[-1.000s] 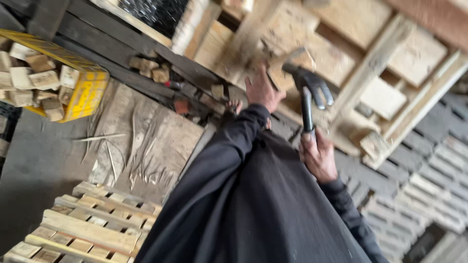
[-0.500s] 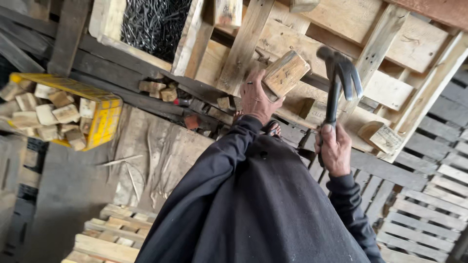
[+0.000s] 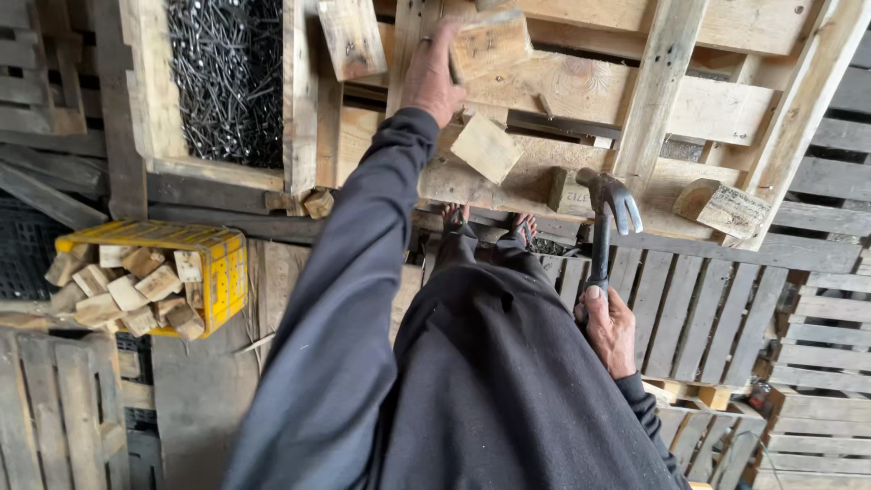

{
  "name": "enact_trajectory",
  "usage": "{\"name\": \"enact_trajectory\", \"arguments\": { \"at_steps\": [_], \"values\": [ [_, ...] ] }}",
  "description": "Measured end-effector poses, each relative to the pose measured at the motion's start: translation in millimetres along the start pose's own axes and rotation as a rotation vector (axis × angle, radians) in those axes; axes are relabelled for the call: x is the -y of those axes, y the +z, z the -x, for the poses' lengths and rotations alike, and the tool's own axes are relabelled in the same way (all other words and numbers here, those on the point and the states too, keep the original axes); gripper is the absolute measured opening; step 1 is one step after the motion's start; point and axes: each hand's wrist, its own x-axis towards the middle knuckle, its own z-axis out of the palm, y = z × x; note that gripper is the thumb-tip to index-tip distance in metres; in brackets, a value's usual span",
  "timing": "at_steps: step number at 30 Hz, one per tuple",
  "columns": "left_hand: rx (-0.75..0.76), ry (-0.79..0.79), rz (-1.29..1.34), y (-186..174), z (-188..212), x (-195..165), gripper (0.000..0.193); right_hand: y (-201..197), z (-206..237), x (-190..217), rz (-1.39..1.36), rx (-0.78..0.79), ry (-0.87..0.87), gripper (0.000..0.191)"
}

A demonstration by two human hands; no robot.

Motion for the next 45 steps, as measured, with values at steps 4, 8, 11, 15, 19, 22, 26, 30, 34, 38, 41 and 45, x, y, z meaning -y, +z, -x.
{"name": "enact_trajectory", "arguments": {
  "at_steps": [4, 8, 11, 15, 19, 22, 26, 30, 34, 38, 41, 45],
  "values": [
    [-0.118, 0.181, 0.06, 5.1, 3.9, 8.7, 0.101, -6.0, 7.5, -1.7, -0.016, -0.013, -0.036, 0.046],
    [-0.046, 0.528, -0.002, 10.9, 62.7, 3.9, 0.101, -24.2, 23.0, -8.6, 0.024, -0.082, -0.007, 0.048],
    [0.177, 0.642, -0.397, 30.4, 84.6, -18.6, 0.125, -33.6, 23.1, -10.6, -0.04, -0.116, -0.008, 0.047],
    [0.523, 0.438, -0.759, 36.2, 96.3, -22.0, 0.106, -43.2, 11.7, -5.4, -0.126, -0.106, 0.045, 0.044],
    [0.404, 0.16, -0.626, 20.7, 113.6, 2.9, 0.099, -58.6, 6.8, -2.7, -0.081, -0.106, -0.029, 0.043],
    [0.259, 0.215, -0.762, 18.5, 124.8, 5.5, 0.092, -67.5, 7.4, -11.1, 0.095, -0.151, 0.003, 0.044],
    [0.389, 0.106, -0.554, 9.4, 104.0, -18.9, 0.145, -67.2, 5.6, -30.2, 0.06, -0.111, 0.01, 0.041],
    [-0.364, 0.253, -0.203, -9.1, 16.8, -49.3, 0.124, -64.0, -3.7, -37.7, 0.107, -0.085, 0.036, 0.044],
    [-0.277, -0.311, 0.15, 5.0, -79.0, -79.9, 0.112, -60.1, -15.4, -28.8, 0.2, -0.009, 0.038, 0.043],
    [-0.264, -0.543, -0.072, 34.5, -127.4, -107.0, 0.114, -54.3, -16.5, -19.0, 0.205, -0.04, 0.125, 0.038],
    [-0.352, -0.527, 0.203, 37.9, -133.3, -112.5, 0.098, -53.1, -9.2, -17.9, 0.192, -0.078, 0.098, 0.036],
    [-0.2, -0.453, 0.926, -5.7, -100.0, -97.5, 0.089, -59.5, -6.6, -18.6, 0.129, -0.083, 0.042, 0.032]
  ]
}}
